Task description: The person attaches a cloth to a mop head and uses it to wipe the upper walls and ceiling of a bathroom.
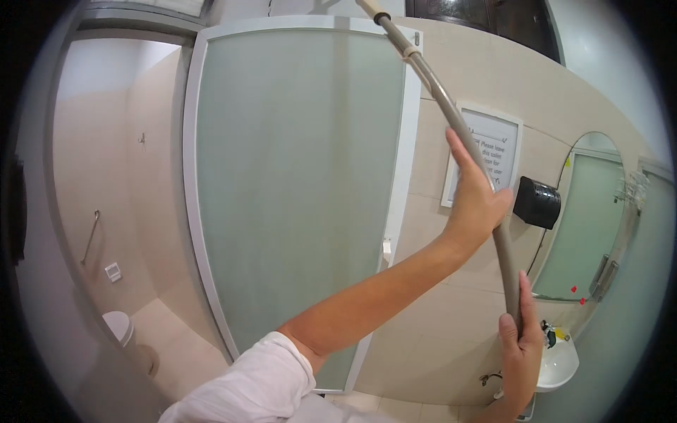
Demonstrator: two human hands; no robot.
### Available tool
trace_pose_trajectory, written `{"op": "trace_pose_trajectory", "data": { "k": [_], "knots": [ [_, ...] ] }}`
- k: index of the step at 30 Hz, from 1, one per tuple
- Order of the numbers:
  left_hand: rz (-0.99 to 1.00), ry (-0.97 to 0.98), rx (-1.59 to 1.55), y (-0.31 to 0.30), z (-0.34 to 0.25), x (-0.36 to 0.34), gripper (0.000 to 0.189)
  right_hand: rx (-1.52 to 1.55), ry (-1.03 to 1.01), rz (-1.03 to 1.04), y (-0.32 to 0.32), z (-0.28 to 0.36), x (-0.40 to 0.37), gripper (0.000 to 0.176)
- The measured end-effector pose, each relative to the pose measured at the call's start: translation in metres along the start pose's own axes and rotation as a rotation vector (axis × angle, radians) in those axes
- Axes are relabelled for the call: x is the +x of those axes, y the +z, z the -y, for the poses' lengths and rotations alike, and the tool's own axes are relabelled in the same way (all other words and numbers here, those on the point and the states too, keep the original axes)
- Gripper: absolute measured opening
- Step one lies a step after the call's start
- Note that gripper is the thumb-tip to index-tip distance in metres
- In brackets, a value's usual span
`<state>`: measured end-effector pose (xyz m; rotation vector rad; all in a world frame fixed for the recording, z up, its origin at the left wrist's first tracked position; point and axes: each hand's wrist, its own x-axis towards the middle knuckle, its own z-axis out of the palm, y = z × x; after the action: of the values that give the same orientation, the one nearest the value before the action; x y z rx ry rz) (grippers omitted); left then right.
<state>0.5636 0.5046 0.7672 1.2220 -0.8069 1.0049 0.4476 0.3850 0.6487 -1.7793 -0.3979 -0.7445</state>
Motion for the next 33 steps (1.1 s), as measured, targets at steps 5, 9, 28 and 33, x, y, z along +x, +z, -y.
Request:
{"op": "trace_pose_trajectory", "data": {
  "k": [5, 9, 28, 33],
  "knots": [
    [-0.108, 0.035, 0.201, -0.013, 0.018, 0.008, 0.097, -0.028, -0.05, 0.03, 0.018, -0.003, -0.003, 0.055],
    [-0.27, -0.04, 0.147, -0.043, 0.029, 0.093, 0.092, 0.005, -0.03, 0.08, 0.027, -0.017, -0.011, 0.057],
    [-0.123, -0.047, 0.629, -0.087, 0.032, 0.094, 0.095, 0.471, 0.169, 0.343, 0.045, -0.063, -0.031, 0.062],
    [-0.125, 0.03, 0.478, -0.11, 0.051, 0.086, 0.094, 1.042, 0.381, 0.514, 0.069, -0.083, -0.027, 0.066]
  ]
}}
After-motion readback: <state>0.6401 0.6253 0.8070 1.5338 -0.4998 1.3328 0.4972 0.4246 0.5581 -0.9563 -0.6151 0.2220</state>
